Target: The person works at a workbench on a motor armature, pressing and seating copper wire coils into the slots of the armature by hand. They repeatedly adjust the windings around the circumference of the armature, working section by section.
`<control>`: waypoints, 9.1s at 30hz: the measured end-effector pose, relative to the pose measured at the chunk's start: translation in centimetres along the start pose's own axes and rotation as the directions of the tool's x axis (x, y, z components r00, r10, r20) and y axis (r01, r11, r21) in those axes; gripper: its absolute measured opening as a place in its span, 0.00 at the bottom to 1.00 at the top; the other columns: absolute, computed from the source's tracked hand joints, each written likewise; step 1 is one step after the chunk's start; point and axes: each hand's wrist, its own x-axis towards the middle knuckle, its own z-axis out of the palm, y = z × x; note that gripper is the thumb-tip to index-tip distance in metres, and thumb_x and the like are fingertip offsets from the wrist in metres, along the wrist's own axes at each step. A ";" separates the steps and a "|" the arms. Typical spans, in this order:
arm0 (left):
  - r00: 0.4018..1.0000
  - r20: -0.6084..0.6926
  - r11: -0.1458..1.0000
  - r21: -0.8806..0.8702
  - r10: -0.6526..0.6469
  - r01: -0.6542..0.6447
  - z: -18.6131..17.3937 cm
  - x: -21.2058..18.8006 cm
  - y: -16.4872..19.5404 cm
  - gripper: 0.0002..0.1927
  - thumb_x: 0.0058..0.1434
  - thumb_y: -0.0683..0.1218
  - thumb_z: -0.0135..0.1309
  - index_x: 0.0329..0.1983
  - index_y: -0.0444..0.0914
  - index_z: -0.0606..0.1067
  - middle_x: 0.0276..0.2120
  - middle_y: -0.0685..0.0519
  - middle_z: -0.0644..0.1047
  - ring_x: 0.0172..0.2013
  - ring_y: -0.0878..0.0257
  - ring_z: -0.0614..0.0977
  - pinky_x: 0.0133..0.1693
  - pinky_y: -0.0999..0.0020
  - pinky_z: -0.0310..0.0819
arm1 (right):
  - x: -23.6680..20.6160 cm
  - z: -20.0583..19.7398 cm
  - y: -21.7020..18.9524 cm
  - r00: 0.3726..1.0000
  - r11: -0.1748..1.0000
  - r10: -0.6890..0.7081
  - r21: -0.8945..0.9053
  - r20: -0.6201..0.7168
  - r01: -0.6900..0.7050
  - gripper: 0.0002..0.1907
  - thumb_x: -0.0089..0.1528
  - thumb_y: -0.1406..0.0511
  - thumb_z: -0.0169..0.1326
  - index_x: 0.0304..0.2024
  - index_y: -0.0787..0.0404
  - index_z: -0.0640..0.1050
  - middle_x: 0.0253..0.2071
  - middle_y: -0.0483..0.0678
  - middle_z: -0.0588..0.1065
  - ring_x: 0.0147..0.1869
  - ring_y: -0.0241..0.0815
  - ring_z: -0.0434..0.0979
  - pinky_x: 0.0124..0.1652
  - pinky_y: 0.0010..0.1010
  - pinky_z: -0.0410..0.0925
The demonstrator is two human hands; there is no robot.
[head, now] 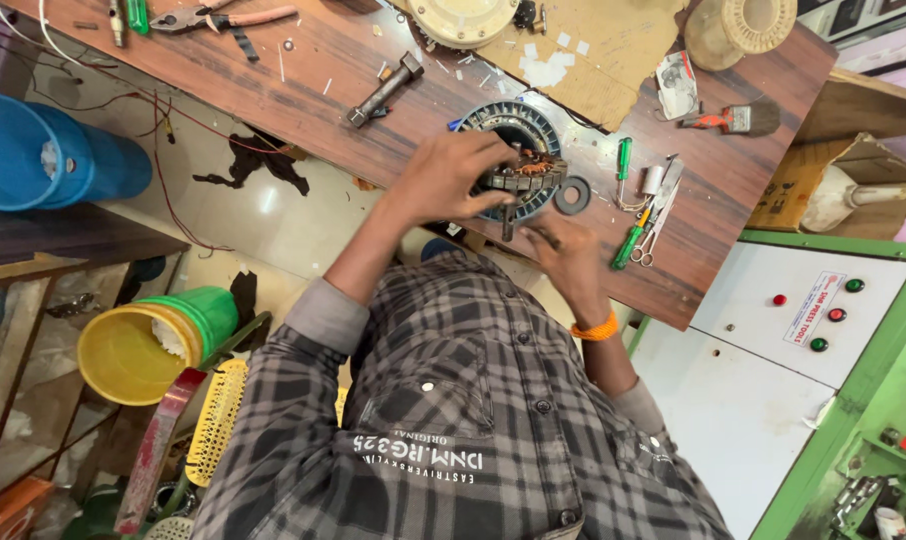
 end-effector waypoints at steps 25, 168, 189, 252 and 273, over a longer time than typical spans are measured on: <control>0.945 -0.326 0.994 0.109 0.007 0.030 2.9 -1.4 1.7 0.19 0.63 0.58 0.62 0.43 0.39 0.76 0.38 0.51 0.81 0.41 0.54 0.82 0.41 0.57 0.70 | 12.2 -1.6 0.6 0.999 0.997 0.030 -0.066 0.025 -0.028 0.05 0.65 0.67 0.64 0.39 0.63 0.82 0.21 0.50 0.73 0.21 0.38 0.69 0.25 0.33 0.61; 0.968 0.247 0.953 -0.281 -0.045 0.116 -1.6 1.7 -2.1 0.13 0.57 0.49 0.68 0.44 0.41 0.83 0.39 0.51 0.83 0.40 0.54 0.84 0.40 0.60 0.75 | 1.0 1.2 -2.2 0.995 0.998 -0.006 -0.066 0.103 0.013 0.02 0.63 0.68 0.60 0.39 0.60 0.80 0.28 0.53 0.77 0.29 0.50 0.77 0.30 0.37 0.65; 0.938 -0.294 0.954 0.284 0.182 -0.096 5.7 -3.1 -0.3 0.22 0.57 0.49 0.69 0.51 0.35 0.76 0.46 0.49 0.80 0.45 0.55 0.83 0.44 0.61 0.75 | 6.5 -2.4 1.6 0.925 0.739 0.335 0.560 0.177 -0.375 0.10 0.65 0.67 0.62 0.42 0.70 0.82 0.32 0.41 0.78 0.35 0.26 0.71 0.36 0.19 0.64; 0.967 -0.162 0.967 0.192 0.198 -0.166 4.1 -1.2 -1.3 0.23 0.53 0.50 0.72 0.52 0.43 0.81 0.43 0.58 0.81 0.41 0.59 0.80 0.41 0.62 0.74 | 5.7 -3.3 0.5 0.879 0.661 0.395 0.583 0.266 -0.473 0.10 0.67 0.65 0.58 0.40 0.68 0.82 0.21 0.34 0.67 0.22 0.23 0.54 0.22 0.21 0.46; 0.909 0.078 0.778 -0.490 -0.409 0.393 5.1 2.7 -4.4 0.06 0.58 0.39 0.56 0.37 0.38 0.82 0.37 0.52 0.84 0.40 0.65 0.84 0.46 0.65 0.78 | 10.5 -3.6 0.1 0.939 0.938 0.344 0.051 0.003 -0.343 0.09 0.65 0.66 0.62 0.38 0.69 0.82 0.20 0.47 0.72 0.24 0.31 0.63 0.26 0.30 0.58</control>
